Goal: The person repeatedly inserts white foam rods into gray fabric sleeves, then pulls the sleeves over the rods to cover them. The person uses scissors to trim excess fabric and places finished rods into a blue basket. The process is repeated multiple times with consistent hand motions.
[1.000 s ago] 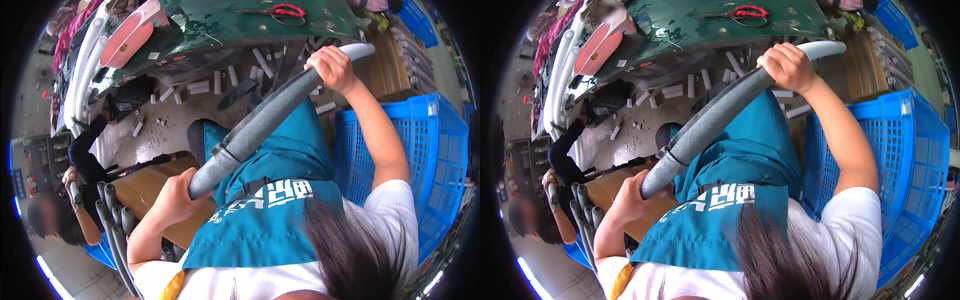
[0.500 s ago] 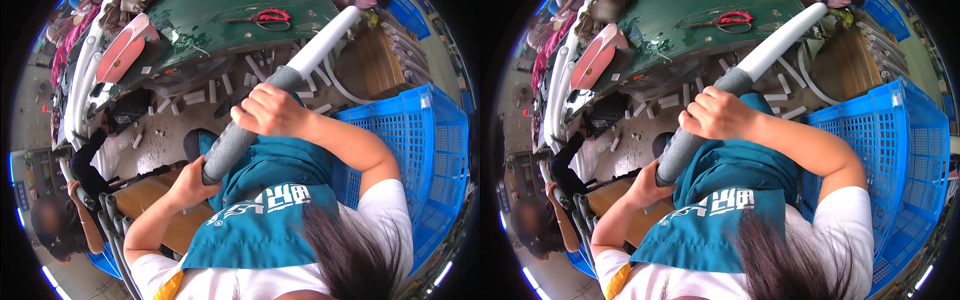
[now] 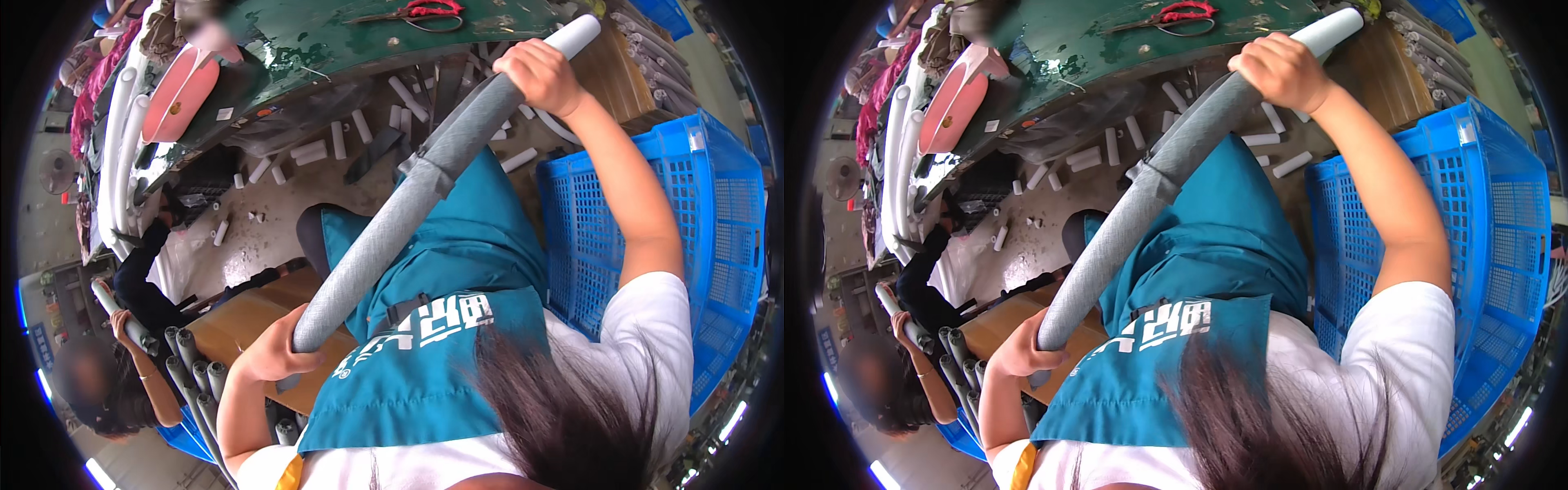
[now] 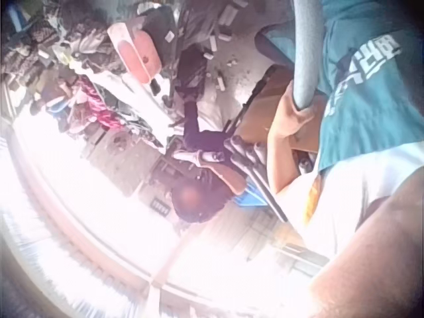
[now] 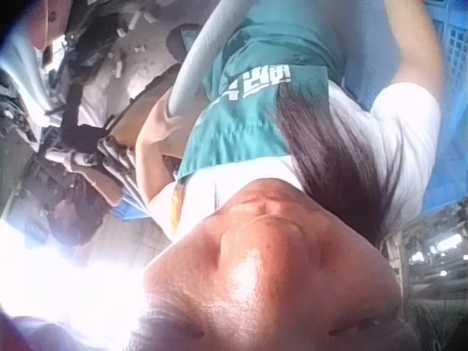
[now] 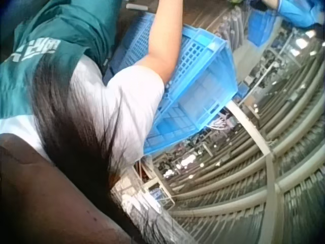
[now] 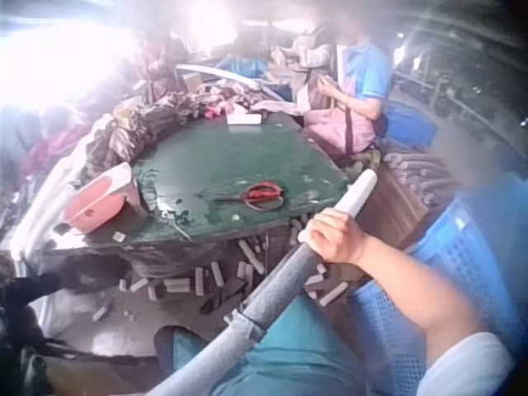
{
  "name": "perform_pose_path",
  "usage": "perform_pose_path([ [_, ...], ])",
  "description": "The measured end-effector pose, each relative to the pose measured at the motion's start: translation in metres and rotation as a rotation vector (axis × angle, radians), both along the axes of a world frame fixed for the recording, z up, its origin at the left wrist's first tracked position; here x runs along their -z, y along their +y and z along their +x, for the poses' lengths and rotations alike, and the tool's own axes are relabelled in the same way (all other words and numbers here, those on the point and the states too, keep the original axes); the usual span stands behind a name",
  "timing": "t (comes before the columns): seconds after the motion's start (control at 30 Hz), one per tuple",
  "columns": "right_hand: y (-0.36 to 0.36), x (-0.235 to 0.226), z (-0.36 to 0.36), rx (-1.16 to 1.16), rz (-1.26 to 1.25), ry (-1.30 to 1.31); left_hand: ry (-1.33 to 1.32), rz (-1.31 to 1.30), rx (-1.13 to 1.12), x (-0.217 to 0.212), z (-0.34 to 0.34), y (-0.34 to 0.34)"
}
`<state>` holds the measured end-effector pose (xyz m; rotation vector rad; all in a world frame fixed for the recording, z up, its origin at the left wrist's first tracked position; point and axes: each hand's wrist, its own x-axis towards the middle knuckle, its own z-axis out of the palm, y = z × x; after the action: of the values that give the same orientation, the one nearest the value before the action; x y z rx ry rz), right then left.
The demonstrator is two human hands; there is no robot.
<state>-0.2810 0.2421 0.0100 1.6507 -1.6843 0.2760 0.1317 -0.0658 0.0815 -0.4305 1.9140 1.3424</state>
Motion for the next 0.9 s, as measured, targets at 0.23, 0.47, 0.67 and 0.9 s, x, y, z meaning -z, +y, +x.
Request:
perform_pose_path([
  [0.23, -0.041, -0.024, 0.065, -0.102, -0.029, 0.015, 0.007, 0.007, 0.027, 0.027, -0.004, -0.002],
  [0.47, -0.044, -0.009, 0.039, -0.122, -0.089, 0.143, 0.013, -0.073, -0.055, -0.015, -0.006, -0.001],
  [0.67, 0.005, 0.0, -0.023, 0.047, -0.064, -0.023, 0.011, -0.092, -0.133, -0.009, 0.045, -0.036],
  [0.9, -0.039, -0.008, 0.043, 0.07, -0.107, -0.159, 0.4, -0.875, -0.021, -0.028, -0.004, -0.023],
])
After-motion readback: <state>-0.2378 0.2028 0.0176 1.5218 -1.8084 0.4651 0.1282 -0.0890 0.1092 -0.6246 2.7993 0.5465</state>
